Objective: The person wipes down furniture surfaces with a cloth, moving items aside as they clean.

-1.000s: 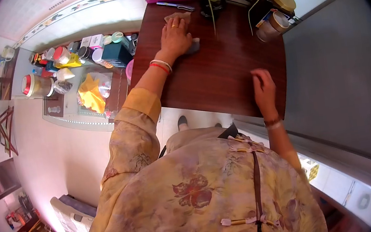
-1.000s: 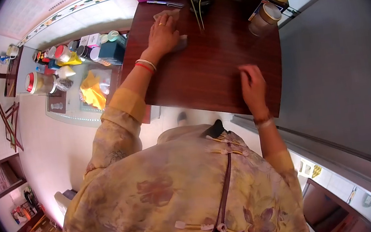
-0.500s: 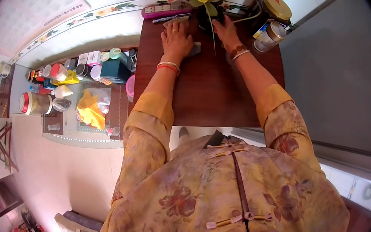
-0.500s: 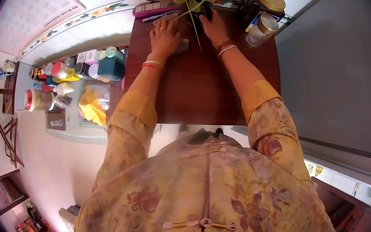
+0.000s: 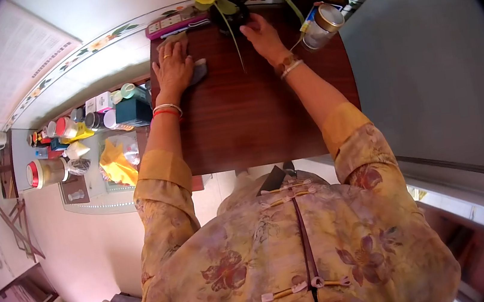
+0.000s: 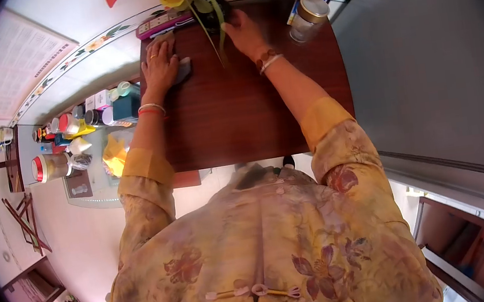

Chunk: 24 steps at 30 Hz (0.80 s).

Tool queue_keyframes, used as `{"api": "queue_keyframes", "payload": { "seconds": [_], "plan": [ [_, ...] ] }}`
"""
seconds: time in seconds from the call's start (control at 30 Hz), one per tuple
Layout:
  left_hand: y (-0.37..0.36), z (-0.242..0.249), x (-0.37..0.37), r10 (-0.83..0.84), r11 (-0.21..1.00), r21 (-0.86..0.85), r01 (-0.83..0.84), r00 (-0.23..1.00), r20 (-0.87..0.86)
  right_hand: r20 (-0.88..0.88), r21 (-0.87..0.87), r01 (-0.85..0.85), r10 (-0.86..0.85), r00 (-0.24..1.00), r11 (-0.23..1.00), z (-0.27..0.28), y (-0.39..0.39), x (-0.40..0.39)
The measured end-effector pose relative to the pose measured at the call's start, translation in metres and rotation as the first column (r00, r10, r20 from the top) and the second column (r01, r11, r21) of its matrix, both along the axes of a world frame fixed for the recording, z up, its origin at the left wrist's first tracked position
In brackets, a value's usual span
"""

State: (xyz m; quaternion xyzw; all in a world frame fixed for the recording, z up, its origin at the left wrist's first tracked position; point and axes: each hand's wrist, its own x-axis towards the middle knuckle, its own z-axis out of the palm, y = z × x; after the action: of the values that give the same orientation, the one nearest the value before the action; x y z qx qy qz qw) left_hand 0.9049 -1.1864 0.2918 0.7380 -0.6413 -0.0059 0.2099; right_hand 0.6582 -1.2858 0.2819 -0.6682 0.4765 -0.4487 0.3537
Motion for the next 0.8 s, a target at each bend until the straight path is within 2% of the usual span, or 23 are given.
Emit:
{"api": "queue_keyframes", "payload": {
  "seconds": [0.03,0.07,0.13,0.2,0.27,0.37,0.4,0.47,0.57,0.63,0.7,0.8],
  "plan": [
    [0.002,-0.004,-0.001,0.014,0.999,-0.050,-0.015,1.000,-0.012,-0.025,-0.017,-0.025,0.024,0.999,1.000,0.010,0.020,-0.007],
    [0.002,-0.010,-0.002,0.012,0.996,-0.086,-0.008,0.999,0.039,0.047,0.043,-0.094,0.092,0.995,0.995,0.018,0.040,-0.021],
    [0.009,-0.018,-0.009,0.001,0.993,-0.116,0.003,0.999,0.034,-0.042,-0.008,-0.067,0.067,0.997,0.998,0.030,0.074,-0.052],
    [0.021,-0.016,-0.026,-0.009,0.989,-0.145,0.013,1.000,0.028,0.059,0.052,0.019,-0.022,0.998,0.998,0.035,0.099,-0.085],
    [0.033,-0.007,-0.049,-0.049,0.995,-0.092,0.049,0.999,0.001,-0.049,-0.008,0.130,-0.131,0.990,0.991,0.032,0.109,-0.121],
    [0.040,-0.013,-0.092,-0.068,0.986,-0.147,0.077,0.995,0.068,-0.034,0.031,0.209,-0.208,0.978,0.977,0.025,0.123,-0.162],
    [0.041,-0.012,-0.108,-0.065,0.987,-0.145,0.075,0.995,0.071,-0.031,0.033,0.206,-0.205,0.978,0.978,0.024,0.129,-0.172],
    [0.038,-0.012,-0.142,-0.179,0.976,-0.119,0.184,0.983,0.046,-0.050,0.097,0.189,-0.185,0.981,0.977,0.024,0.145,-0.189],
    [0.012,-0.010,-0.184,-0.247,0.961,-0.133,0.242,0.969,-0.020,-0.115,0.131,0.195,-0.180,0.977,0.972,0.027,0.169,-0.205],
    [-0.022,-0.023,-0.196,-0.271,0.945,-0.189,0.269,0.962,0.011,-0.107,0.141,0.183,-0.169,0.980,0.973,0.029,0.186,-0.211],
    [-0.057,-0.030,-0.208,-0.148,0.955,-0.247,0.162,0.986,0.077,-0.103,0.145,0.176,-0.162,0.981,0.974,0.033,0.204,-0.217],
    [-0.111,-0.040,-0.214,-0.186,0.952,-0.231,0.201,0.979,0.085,-0.118,0.214,0.161,-0.138,0.983,0.964,0.030,0.222,-0.225]
  ]
}}
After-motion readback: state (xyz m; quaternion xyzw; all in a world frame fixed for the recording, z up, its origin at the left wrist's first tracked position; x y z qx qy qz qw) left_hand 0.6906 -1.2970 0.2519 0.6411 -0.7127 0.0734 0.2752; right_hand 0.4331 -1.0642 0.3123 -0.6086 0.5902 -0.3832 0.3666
